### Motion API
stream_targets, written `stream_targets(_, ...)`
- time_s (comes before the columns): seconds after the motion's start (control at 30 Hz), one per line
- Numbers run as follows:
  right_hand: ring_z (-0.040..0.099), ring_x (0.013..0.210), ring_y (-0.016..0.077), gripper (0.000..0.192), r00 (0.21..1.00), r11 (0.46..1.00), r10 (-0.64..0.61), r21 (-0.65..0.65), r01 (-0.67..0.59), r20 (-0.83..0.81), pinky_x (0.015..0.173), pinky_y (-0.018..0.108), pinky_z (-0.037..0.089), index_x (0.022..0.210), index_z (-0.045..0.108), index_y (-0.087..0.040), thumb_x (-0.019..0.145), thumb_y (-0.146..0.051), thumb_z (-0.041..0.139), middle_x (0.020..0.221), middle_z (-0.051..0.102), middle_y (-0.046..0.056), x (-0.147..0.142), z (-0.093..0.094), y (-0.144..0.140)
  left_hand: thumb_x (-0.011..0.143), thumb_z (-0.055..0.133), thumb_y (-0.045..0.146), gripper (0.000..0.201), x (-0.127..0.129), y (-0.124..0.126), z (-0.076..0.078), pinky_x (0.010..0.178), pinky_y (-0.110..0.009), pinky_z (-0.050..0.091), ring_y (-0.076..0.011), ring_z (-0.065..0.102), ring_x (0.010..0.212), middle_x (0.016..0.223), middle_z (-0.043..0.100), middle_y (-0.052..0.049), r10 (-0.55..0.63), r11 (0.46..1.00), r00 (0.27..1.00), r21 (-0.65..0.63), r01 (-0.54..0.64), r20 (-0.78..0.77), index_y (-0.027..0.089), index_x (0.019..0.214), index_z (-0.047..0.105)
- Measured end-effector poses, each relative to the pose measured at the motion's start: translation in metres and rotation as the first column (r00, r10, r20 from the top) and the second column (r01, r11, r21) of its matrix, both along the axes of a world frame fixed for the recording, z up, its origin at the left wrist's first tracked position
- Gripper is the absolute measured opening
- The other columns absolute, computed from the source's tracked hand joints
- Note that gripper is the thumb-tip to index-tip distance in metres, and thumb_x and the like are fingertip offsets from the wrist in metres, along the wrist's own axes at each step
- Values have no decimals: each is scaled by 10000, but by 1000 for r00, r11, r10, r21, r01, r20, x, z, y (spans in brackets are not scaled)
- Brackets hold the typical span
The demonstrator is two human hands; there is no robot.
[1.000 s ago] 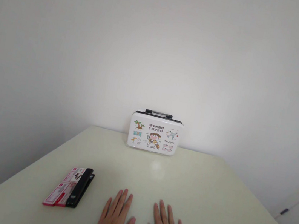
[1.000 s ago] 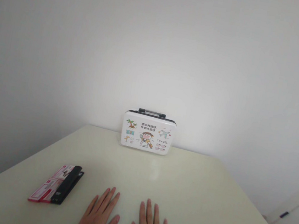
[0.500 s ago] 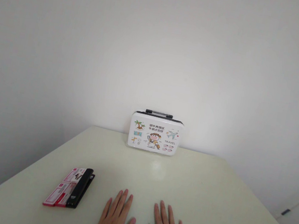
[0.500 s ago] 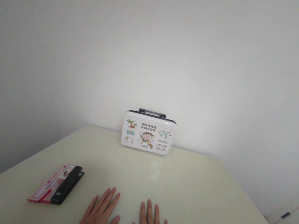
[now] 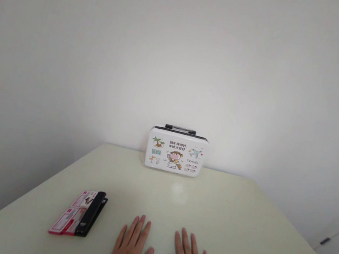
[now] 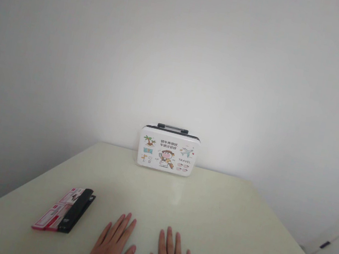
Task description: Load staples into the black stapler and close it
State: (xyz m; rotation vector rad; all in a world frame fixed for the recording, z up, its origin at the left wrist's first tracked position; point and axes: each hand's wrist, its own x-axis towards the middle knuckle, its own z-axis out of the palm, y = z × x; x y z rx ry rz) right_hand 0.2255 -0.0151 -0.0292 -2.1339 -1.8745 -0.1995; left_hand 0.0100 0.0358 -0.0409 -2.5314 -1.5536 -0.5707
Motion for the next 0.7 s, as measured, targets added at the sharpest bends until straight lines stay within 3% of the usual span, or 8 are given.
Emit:
stream_targets(0.37,437,1426,388,541,987,993,37,116,-19,-156,1189,718,222,1453,517,-404,918,-484,513,1538,469,0,1,-4,1,1023,403,505,610,-1,-2,4,1156,-506,392,-287,399,1474,1639,321,-27,-6,999,1000,40,6,0,322,1584,252)
stream_targets(0.7,443,1428,375,549,995,995,19,95,-10,-94,1189,701,232,1461,503,-385,920,-478,504,1552,427,-16,0,-6,2,1021,413,510,625,-2,0,1,1155,-494,397,-280,400,1474,1640,323,-25,-11,997,1000,73,11,-9,329,1592,233)
